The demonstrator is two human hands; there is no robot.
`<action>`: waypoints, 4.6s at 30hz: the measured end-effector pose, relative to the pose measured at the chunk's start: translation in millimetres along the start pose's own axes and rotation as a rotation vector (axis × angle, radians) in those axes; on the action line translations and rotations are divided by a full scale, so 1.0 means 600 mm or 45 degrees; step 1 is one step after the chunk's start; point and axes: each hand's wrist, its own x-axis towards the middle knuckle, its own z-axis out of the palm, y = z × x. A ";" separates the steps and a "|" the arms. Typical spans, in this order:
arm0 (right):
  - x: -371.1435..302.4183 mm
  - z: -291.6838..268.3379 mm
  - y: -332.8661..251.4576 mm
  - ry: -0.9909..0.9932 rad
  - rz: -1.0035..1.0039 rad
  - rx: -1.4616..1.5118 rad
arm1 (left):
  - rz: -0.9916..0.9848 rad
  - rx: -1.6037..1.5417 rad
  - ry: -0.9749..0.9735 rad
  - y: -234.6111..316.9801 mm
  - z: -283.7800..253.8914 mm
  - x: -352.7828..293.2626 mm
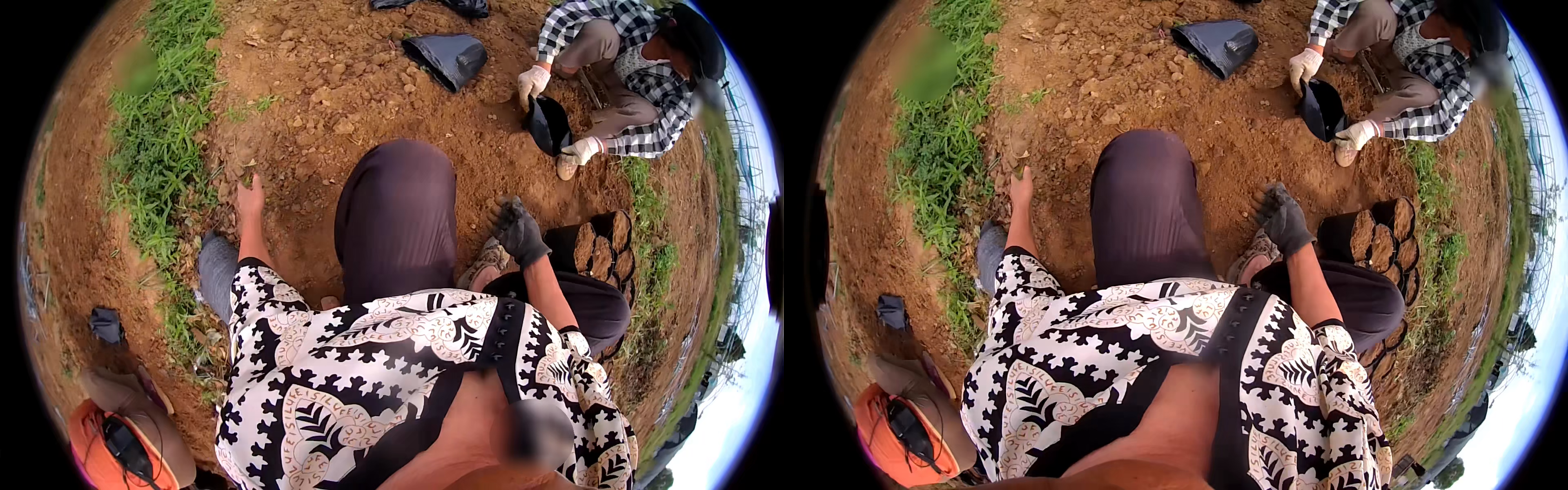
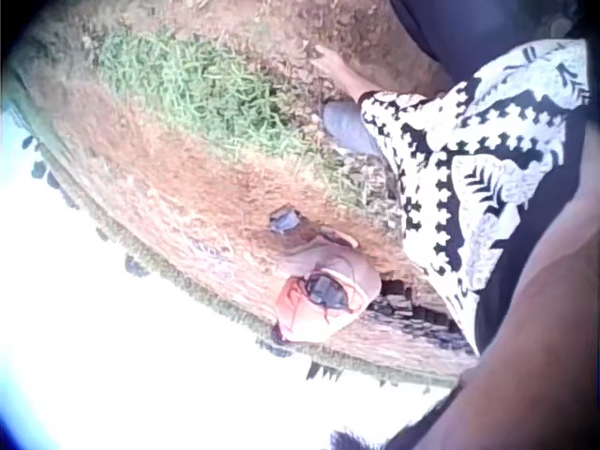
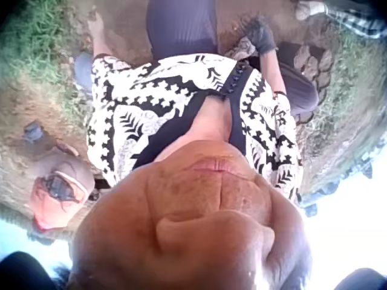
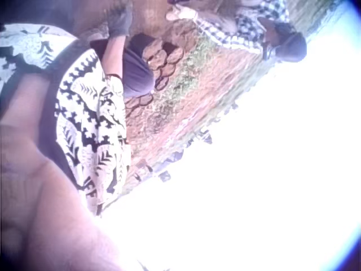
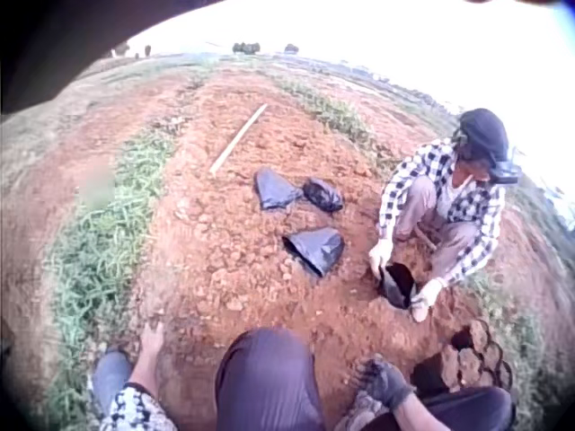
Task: The person scoops soil from the ground and fills black plastic bags, then places the filled bags in a row. They work alongside another person who is also filling bags.
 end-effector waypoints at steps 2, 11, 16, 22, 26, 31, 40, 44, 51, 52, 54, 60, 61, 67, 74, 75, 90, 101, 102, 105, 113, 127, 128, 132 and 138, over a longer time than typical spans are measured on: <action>0.009 -0.009 0.025 0.010 0.095 -0.017 | -0.088 -0.087 -0.037 0.044 0.025 -0.027; 0.083 -0.065 0.060 0.182 0.234 -0.195 | -0.012 -0.231 -0.006 0.183 0.187 -0.072; 0.148 -0.112 0.106 0.013 0.137 -0.382 | 0.158 -0.328 -0.126 0.252 0.232 -0.115; 0.235 -0.076 0.036 -0.051 0.202 -0.397 | 0.603 -0.322 -0.877 0.360 0.244 -0.160; 0.315 -0.040 -0.065 0.145 -0.050 -0.504 | 0.760 0.379 -0.903 0.429 0.137 -0.149; 0.443 -0.061 -0.185 0.100 -0.648 -0.979 | 0.584 0.721 -0.938 0.464 0.085 -0.062; 0.540 0.010 -0.294 0.480 -0.837 -1.518 | 0.594 0.264 0.088 0.376 0.373 -0.100; 0.610 -0.002 -0.282 0.236 -0.670 -1.162 | 0.445 0.138 0.008 0.416 0.385 -0.111; 0.633 0.095 -0.182 -0.148 -0.258 -1.096 | 0.166 -0.462 -0.337 0.408 0.389 -0.128; 0.633 0.089 -0.179 -0.205 -0.195 -1.049 | 0.110 -0.575 -0.423 0.428 0.393 -0.150; 0.658 0.058 -0.143 -0.072 -0.263 -0.940 | 0.025 -0.702 -0.522 0.471 0.406 -0.186; 0.493 0.164 -0.050 -0.254 0.018 -0.633 | -0.245 -1.063 -0.645 0.396 0.410 -0.195; 0.474 0.162 -0.050 -0.228 0.040 -0.577 | -0.297 -1.116 -0.710 0.399 0.419 -0.207; 0.451 0.088 -0.014 -0.330 0.033 0.029 | -0.349 -1.261 -0.944 0.416 0.450 -0.277; 0.385 0.028 -0.076 -0.335 -0.380 0.129 | -0.218 -1.175 -0.907 0.476 0.499 -0.357; 0.382 0.003 -0.094 -0.345 -0.431 0.212 | -0.162 -1.187 -0.955 0.510 0.498 -0.389; 0.297 -0.157 -0.298 0.266 -0.841 0.152 | -0.444 -1.132 -1.697 0.729 0.688 -0.572; 0.328 -0.145 -0.294 0.505 -1.195 0.068 | -0.319 -1.059 -1.584 0.725 0.730 -0.540; 0.333 -0.169 -0.303 0.525 -1.271 0.072 | -0.251 -0.940 -1.511 0.739 0.712 -0.567; 0.326 -0.176 -0.336 0.517 -1.214 0.076 | 0.059 -0.967 -1.586 0.730 0.651 -0.567; 0.304 -0.192 -0.387 -0.999 -0.751 0.555 | 0.435 -0.500 -0.507 0.532 0.486 -0.375; 0.457 -0.150 -0.038 0.115 -0.276 -0.357 | -0.583 -0.631 -0.574 0.357 0.434 -0.330; 0.459 -0.146 -0.033 0.098 -0.216 -0.301 | -0.592 -0.662 -0.594 0.364 0.444 -0.337; 0.429 -0.098 -0.025 -0.014 -0.034 -0.341 | -0.636 -0.817 -0.813 0.355 0.513 -0.351; 0.405 -0.094 0.008 -0.097 0.126 -0.070 | -0.640 -0.870 -0.904 0.377 0.589 -0.382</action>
